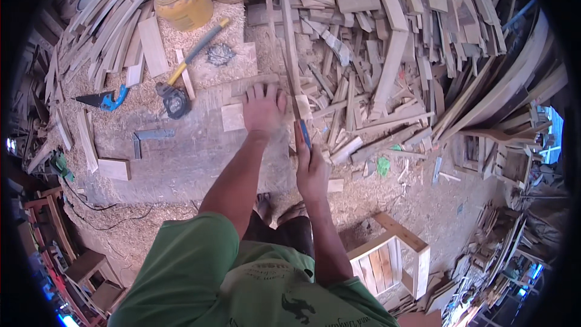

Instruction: The person uses a hand saw to cut a small rectangular piece of wood on a workbench. They repeatedly measure the wood with a metal ruler and mark it with a pencil before sawing along the marked line. The person handles the wood and tools directly, performing the cutting task in a cluttered workshop environment.

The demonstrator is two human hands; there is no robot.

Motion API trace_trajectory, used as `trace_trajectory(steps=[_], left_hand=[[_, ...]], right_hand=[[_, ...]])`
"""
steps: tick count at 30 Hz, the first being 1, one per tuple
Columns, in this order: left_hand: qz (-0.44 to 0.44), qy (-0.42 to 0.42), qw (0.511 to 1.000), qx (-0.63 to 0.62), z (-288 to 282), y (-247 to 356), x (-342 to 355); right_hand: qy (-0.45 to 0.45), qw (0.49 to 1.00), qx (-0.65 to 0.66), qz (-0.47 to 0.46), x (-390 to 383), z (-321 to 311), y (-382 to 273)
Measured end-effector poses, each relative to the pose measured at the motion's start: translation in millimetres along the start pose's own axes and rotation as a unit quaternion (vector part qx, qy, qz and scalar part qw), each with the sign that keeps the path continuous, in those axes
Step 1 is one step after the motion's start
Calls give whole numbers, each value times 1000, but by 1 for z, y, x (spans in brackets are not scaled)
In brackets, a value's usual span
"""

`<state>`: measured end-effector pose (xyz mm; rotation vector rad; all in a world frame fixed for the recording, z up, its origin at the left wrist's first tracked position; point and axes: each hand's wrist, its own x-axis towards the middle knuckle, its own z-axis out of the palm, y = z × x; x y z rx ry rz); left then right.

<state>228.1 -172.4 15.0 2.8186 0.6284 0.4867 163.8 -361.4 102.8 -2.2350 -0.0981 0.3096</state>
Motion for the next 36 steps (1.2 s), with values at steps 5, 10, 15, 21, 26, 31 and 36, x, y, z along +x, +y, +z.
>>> trace_trajectory(steps=[5,10,15,21,26,31,36], left_hand=[[0,-6,1000,17,-1,-6,4],[7,-11,1000,5,1,2,9],[1,-15,1000,-22,-6,2,10],[3,4,1000,0,0,-7,13],[9,9,1000,-7,-1,2,11],[-5,12,1000,-3,-1,-5,10],[10,44,999,5,0,-9,12]], right_hand=[[23,1000,-3,17,-190,-57,51],[14,999,19,44,-64,-8,33],[3,999,-32,18,-25,-1,9],[25,1000,6,-4,-191,-56,60],[19,1000,20,0,-18,9,16],[-24,998,-7,49,-57,-9,22],[10,999,26,36,-230,-61,65]])
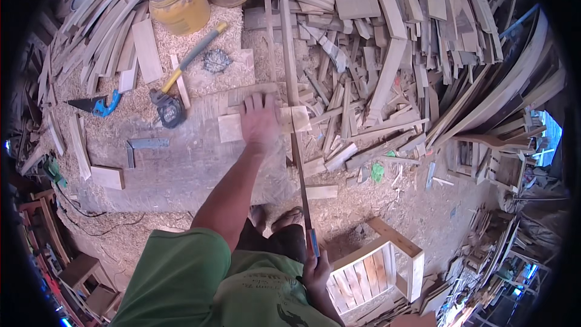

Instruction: The person uses a hand saw to cut a small rectangular piece of wood on a workbench. They repeatedly measure the wood with a metal ruler and mark it with a pencil before sawing along the marked line. The person handles the wood and tools directly, performing the cutting task in a cluttered workshop environment.

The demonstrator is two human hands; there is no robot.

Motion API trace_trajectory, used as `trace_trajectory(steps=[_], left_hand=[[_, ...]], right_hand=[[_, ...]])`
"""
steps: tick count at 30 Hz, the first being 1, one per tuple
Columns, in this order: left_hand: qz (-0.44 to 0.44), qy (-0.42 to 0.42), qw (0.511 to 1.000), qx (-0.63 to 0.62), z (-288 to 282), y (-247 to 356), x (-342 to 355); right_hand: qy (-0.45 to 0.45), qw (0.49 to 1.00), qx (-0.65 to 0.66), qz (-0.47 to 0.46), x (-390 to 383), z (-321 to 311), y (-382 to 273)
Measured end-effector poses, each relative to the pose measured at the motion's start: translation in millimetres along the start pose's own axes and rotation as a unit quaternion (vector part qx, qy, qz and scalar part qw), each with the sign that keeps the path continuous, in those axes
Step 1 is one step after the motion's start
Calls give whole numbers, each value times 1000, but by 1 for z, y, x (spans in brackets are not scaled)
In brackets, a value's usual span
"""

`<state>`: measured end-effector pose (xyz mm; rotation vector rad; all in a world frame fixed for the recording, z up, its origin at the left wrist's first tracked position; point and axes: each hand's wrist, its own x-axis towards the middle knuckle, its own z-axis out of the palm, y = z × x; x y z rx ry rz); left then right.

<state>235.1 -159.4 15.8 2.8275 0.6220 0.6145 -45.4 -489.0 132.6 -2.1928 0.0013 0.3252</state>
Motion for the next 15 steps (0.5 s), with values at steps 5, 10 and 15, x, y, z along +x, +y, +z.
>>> trace_trajectory(steps=[5,10,15], left_hand=[[11,-33,999,-18,-1,10,-4],[6,-64,996,-60,-2,-10,-3],[197,-118,966,-119,-18,-48,-9]], right_hand=[[29,997,-55,-51,192,79,-30],[32,998,-18,-59,210,93,-62],[48,997,-29,-45,209,96,-58]])
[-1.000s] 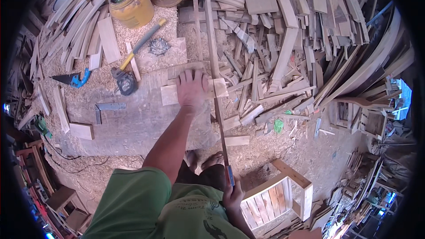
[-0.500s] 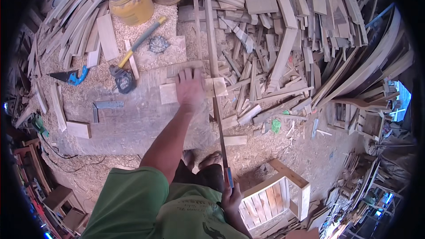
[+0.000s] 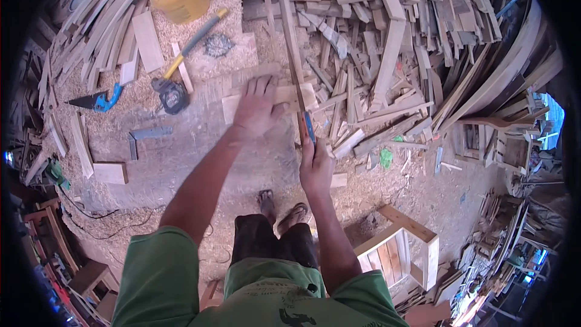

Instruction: The person uses a hand saw to cut a small rectangular piece of wood on a workbench. They repeatedly measure the wood with a metal ruler and mark it with a pencil before sawing along the marked line. The person handles the wood and tools directly, performing the cutting task in a cluttered workshop environment.

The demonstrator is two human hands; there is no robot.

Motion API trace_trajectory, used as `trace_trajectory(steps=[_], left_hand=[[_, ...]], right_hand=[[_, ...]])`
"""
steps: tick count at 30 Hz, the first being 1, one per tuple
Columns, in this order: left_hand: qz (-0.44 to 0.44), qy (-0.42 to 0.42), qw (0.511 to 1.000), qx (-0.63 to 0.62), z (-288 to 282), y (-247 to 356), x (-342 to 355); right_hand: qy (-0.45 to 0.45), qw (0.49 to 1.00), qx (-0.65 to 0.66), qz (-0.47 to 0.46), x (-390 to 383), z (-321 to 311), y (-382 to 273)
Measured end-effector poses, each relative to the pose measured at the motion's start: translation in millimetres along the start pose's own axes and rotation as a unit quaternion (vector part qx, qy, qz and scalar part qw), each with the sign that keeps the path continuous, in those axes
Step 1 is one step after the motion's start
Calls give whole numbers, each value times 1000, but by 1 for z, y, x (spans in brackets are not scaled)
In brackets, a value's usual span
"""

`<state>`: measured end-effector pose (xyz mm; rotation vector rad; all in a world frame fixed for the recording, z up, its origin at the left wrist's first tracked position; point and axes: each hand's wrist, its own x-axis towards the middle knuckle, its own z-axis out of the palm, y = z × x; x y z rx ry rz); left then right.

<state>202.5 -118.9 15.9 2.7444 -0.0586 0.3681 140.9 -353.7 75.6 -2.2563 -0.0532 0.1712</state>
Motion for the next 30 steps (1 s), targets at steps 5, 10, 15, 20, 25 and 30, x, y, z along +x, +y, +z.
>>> trace_trajectory(steps=[5,10,15,20,25,30], left_hand=[[30,-72,996,44,-19,3,-8],[29,-85,994,65,-14,0,-8],[23,-86,993,75,-18,3,-4],[28,-41,996,68,-13,2,-7],[10,-80,992,101,-20,6,-12],[40,-64,992,105,-19,15,-2]], right_hand=[[7,999,30,-39,-2,0,2],[-46,998,31,25,-4,2,-5],[-10,998,47,-27,-6,7,0],[-47,998,52,-7,-25,-8,14],[-97,991,30,92,-193,-96,76],[-50,997,31,47,-84,-34,43]])
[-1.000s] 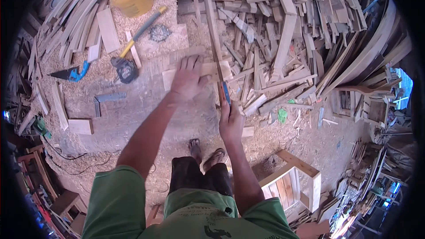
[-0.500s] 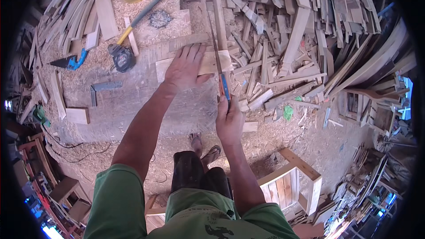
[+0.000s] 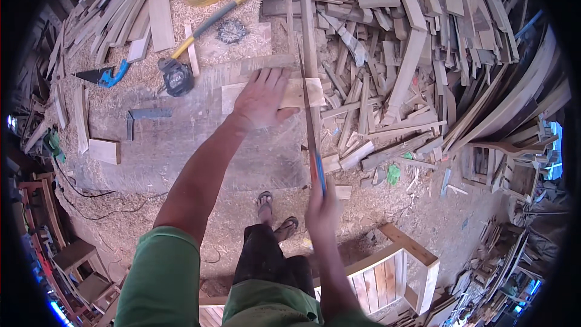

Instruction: The person uses a hand saw to cut a small rectangular piece of wood on a workbench. They repeatedly measure the wood with a metal ruler and mark it with a pencil before sawing along the marked line. The person handles the wood and tools directly, performing the cutting task in a cluttered workshop environment.

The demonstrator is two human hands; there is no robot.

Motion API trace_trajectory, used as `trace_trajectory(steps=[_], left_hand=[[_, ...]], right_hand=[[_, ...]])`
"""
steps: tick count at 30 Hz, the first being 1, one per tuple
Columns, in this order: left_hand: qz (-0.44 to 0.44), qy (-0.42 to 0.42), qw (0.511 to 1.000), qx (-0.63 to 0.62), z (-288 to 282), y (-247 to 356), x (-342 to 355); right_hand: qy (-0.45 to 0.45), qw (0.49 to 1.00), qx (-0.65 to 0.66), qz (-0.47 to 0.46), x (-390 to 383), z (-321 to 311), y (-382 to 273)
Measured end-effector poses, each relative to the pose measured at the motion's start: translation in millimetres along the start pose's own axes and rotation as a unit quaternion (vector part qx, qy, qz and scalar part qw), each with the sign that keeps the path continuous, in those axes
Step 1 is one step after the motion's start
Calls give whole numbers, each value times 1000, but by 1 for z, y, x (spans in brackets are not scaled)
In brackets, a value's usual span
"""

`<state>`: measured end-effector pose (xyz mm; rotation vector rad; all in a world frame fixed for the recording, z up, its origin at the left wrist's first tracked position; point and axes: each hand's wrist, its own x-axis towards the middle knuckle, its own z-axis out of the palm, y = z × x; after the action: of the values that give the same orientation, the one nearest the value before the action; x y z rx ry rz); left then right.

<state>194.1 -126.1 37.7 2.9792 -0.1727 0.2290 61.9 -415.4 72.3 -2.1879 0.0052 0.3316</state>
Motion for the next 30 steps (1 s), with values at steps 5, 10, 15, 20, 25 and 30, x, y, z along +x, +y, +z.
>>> trace_trajectory(steps=[5,10,15,20,25,30], left_hand=[[-9,15,1000,-14,8,-9,-11],[-18,3,1000,-11,4,-8,-12],[-5,12,1000,-10,3,3,-1],[-7,21,999,-32,4,-10,-10],[-12,18,999,-24,5,-10,-12],[-7,-2,1000,-26,0,-1,-2]], right_hand=[[40,993,0,-115,76,33,-33],[-4,1000,8,-10,-120,-39,40],[22,999,-15,-31,-21,5,29],[26,995,22,-94,47,25,-33],[24,999,18,-31,-124,-29,46],[-5,1000,-14,-20,-5,12,27]])
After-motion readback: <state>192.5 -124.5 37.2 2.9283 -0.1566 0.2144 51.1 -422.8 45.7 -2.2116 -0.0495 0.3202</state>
